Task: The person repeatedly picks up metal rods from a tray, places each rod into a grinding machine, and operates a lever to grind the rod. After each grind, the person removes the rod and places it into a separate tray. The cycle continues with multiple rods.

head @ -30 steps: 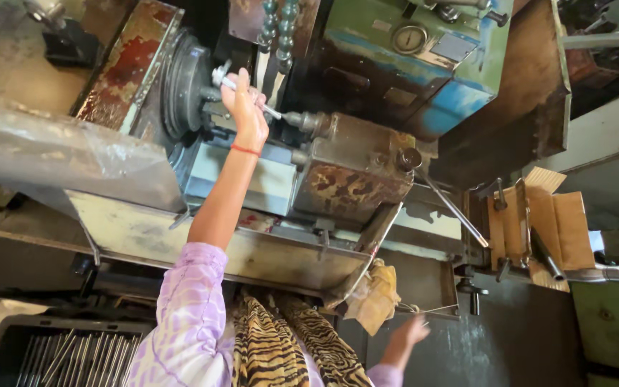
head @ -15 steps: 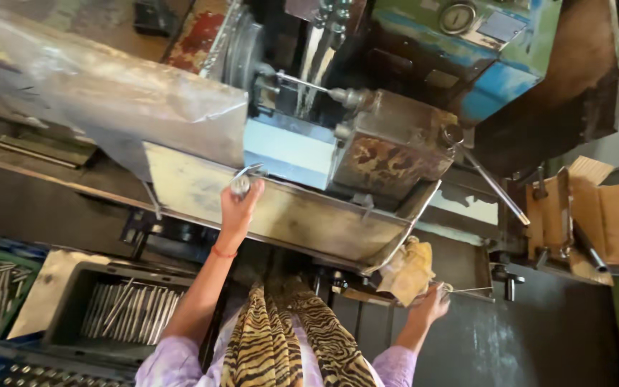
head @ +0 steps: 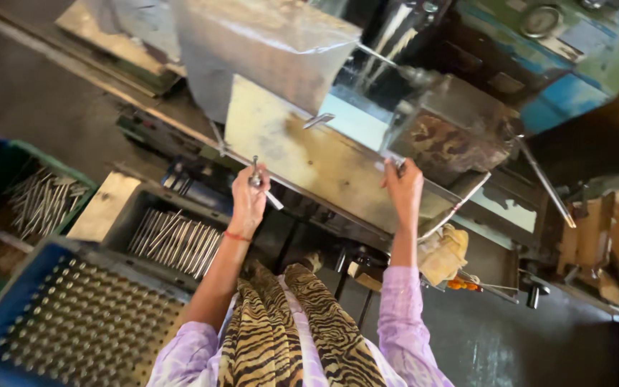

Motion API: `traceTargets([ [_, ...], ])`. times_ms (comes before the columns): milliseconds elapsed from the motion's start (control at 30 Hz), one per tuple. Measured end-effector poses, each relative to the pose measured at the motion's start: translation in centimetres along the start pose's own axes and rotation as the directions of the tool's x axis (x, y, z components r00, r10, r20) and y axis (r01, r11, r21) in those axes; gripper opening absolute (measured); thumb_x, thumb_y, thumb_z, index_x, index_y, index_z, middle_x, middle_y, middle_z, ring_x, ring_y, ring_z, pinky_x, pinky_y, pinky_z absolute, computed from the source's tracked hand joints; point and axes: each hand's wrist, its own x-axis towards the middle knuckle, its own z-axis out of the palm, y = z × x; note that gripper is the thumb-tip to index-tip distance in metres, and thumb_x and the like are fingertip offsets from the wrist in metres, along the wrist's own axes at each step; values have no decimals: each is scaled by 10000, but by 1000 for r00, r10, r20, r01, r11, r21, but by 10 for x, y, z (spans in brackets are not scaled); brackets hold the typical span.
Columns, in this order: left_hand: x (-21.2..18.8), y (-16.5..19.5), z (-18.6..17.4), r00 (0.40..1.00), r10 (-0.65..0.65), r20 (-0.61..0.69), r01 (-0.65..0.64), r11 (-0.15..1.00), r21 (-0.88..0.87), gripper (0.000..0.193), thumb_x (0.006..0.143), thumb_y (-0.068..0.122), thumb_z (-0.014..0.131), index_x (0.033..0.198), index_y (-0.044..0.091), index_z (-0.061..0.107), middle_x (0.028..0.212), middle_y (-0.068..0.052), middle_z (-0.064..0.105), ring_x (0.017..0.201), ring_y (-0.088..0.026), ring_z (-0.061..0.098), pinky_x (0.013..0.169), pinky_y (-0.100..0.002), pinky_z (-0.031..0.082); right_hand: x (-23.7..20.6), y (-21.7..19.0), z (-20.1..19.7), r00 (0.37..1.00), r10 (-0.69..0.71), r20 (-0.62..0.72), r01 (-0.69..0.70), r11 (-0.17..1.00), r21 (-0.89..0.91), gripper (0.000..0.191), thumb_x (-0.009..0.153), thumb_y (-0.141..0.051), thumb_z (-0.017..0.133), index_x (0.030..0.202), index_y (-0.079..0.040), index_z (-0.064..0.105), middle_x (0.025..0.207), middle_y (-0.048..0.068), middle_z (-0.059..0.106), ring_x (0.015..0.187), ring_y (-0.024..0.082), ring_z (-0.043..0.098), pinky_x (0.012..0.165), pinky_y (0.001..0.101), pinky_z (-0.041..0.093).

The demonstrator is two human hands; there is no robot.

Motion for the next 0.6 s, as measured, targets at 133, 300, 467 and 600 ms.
traceTargets([
  [133, -24, 22, 18, 1000, -24, -10, 24, 998, -62, 249, 965, 154, 575, 1163, 14, 627, 767, -17, 554, 645, -96, 488, 558, -231, 370, -77, -34, 82, 950, 32, 312, -133, 941, 310, 203, 973, -155, 634, 1037, 31, 685, 692, 61, 709, 542, 134, 650, 515, 305, 503],
  [300, -70, 34, 20, 1000, -10, 26, 13, 992, -124, 200, 957, 96, 545, 1124, -6, 585, 625, 20, 427, 482, -87, 341, 487, -262, 298, -174, -76, 147, 933, -176, 313, 123, 975, 182, 200, 1037, -176, 574, 1013, 13, 631, 671, 69, 710, 579, 156, 690, 556, 324, 534],
  [467, -106, 49, 6, 984, 50, 170, -55, 998, 24, 207, 931, 70, 565, 1114, -23, 597, 609, 29, 372, 489, -82, 286, 501, -267, 277, -214, -91, 157, 932, -213, 294, 166, 970, 177, 173, 1036, -183, 573, 1005, -21, 627, 632, 73, 691, 570, 182, 697, 546, 326, 527],
  [600, -112, 65, 0, 997, 17, -81, -28, 989, -143, 147, 899, 92, 552, 1038, 50, 570, 586, 43, 360, 458, -107, 280, 522, -302, 330, -237, -81, 157, 941, -261, 214, 188, 932, 309, 163, 1032, -179, 565, 1019, -20, 597, 631, 83, 674, 555, 218, 673, 547, 331, 526],
])
